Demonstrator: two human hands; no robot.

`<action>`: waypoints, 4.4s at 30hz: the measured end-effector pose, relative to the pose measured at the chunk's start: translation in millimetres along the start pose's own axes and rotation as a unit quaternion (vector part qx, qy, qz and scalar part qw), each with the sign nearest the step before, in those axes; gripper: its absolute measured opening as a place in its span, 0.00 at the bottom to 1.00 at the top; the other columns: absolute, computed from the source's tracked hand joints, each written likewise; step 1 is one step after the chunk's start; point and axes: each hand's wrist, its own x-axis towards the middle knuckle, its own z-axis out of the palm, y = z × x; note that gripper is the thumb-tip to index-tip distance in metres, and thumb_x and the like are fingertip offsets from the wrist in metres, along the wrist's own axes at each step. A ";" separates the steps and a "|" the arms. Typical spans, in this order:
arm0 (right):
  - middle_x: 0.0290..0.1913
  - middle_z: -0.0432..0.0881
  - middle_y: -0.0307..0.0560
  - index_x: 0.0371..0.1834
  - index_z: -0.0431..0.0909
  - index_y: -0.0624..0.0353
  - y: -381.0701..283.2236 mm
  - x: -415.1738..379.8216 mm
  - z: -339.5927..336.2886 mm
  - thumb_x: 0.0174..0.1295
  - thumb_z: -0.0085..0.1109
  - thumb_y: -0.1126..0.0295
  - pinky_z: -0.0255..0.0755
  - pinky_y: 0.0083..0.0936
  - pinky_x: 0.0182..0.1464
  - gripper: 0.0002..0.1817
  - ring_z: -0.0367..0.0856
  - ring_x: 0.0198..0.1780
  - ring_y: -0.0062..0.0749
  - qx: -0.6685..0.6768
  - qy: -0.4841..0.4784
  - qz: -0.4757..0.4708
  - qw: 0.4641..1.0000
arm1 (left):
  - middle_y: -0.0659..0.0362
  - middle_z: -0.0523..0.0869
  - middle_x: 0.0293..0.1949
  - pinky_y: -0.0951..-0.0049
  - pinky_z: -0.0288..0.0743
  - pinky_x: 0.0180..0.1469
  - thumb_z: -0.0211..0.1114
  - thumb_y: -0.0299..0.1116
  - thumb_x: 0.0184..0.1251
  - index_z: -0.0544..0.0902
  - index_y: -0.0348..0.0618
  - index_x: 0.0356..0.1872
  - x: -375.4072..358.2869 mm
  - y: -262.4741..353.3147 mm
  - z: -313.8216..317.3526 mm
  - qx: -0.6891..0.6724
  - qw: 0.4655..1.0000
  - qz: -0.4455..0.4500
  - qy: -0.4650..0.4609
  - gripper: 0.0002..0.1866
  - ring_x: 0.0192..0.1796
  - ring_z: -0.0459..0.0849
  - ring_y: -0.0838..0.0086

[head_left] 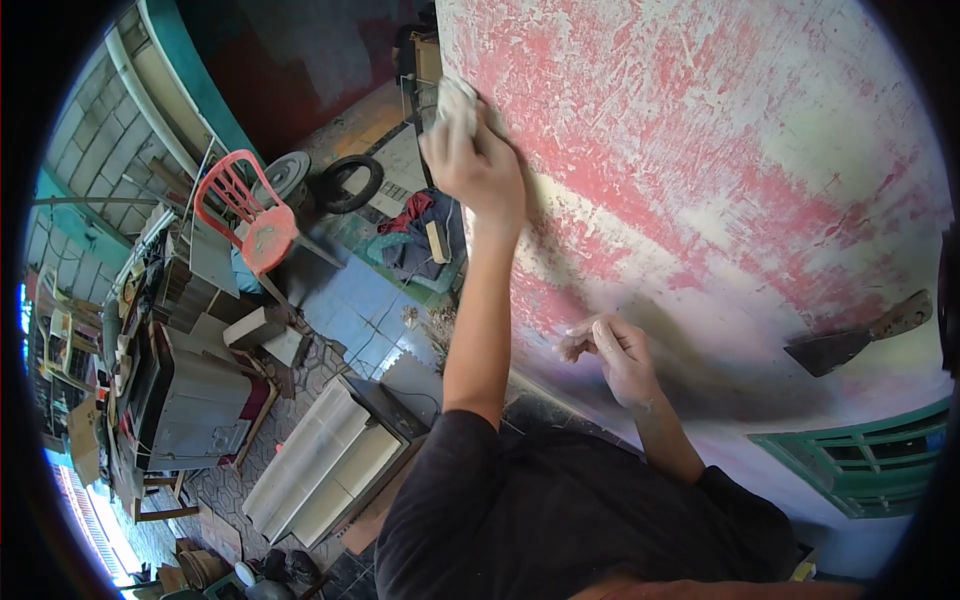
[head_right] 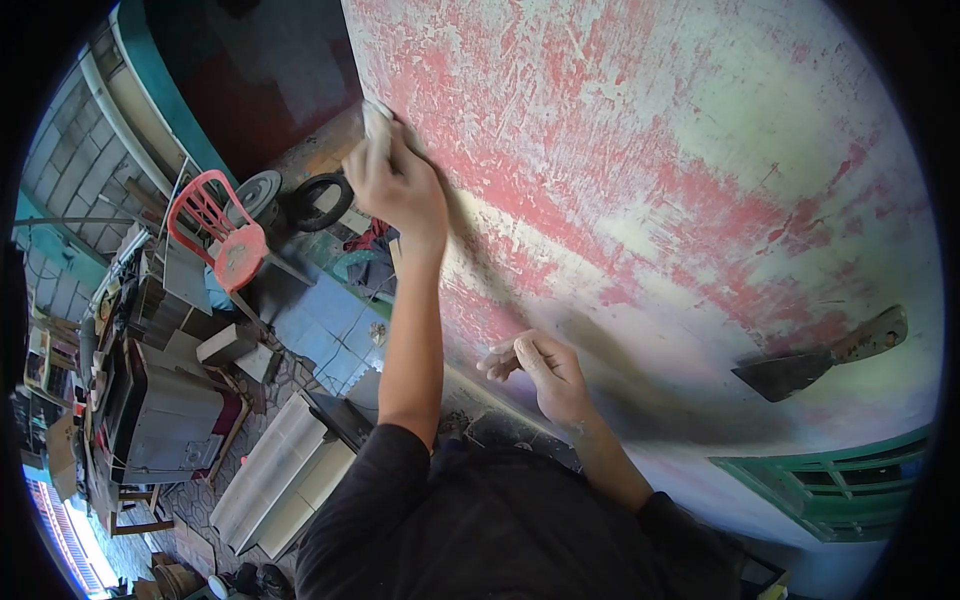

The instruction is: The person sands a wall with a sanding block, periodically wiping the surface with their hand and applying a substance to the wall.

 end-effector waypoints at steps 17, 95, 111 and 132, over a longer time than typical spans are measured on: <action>0.47 0.90 0.57 0.51 0.82 0.67 4.4 -15.3 1.1 0.88 0.39 0.67 0.82 0.32 0.51 0.19 0.89 0.45 0.33 0.040 -0.010 0.015 0.999 | 0.52 0.85 0.35 0.58 0.73 0.42 0.71 0.18 0.67 0.90 0.33 0.51 -33.9 -15.9 -8.7 0.052 0.999 0.009 0.010 0.12 0.38 0.80 0.58; 0.47 0.90 0.58 0.52 0.81 0.67 17.6 -2.3 6.3 0.89 0.38 0.63 0.82 0.35 0.52 0.22 0.88 0.45 0.34 0.053 -0.023 0.051 0.997 | 0.51 0.88 0.37 0.62 0.75 0.41 0.69 0.15 0.63 0.89 0.35 0.58 -90.9 9.9 -40.1 -0.038 0.997 0.017 -0.068 0.21 0.37 0.82 0.59; 0.45 0.88 0.55 0.51 0.81 0.67 11.5 3.2 6.2 0.88 0.38 0.62 0.80 0.34 0.49 0.22 0.87 0.43 0.36 0.048 0.010 0.031 0.998 | 0.48 0.89 0.40 0.61 0.77 0.45 0.66 0.11 0.55 0.88 0.32 0.60 -94.8 12.0 -54.8 -0.049 0.991 0.040 -0.119 0.27 0.39 0.84 0.58; 0.47 0.89 0.57 0.52 0.81 0.68 0.6 -2.2 -6.8 0.89 0.37 0.63 0.81 0.33 0.51 0.22 0.87 0.45 0.35 0.035 0.026 -0.006 0.999 | 0.51 0.85 0.32 0.61 0.72 0.36 0.72 0.22 0.68 0.91 0.35 0.45 0.5 -17.3 -4.5 0.040 0.997 0.055 0.019 0.07 0.34 0.80 0.60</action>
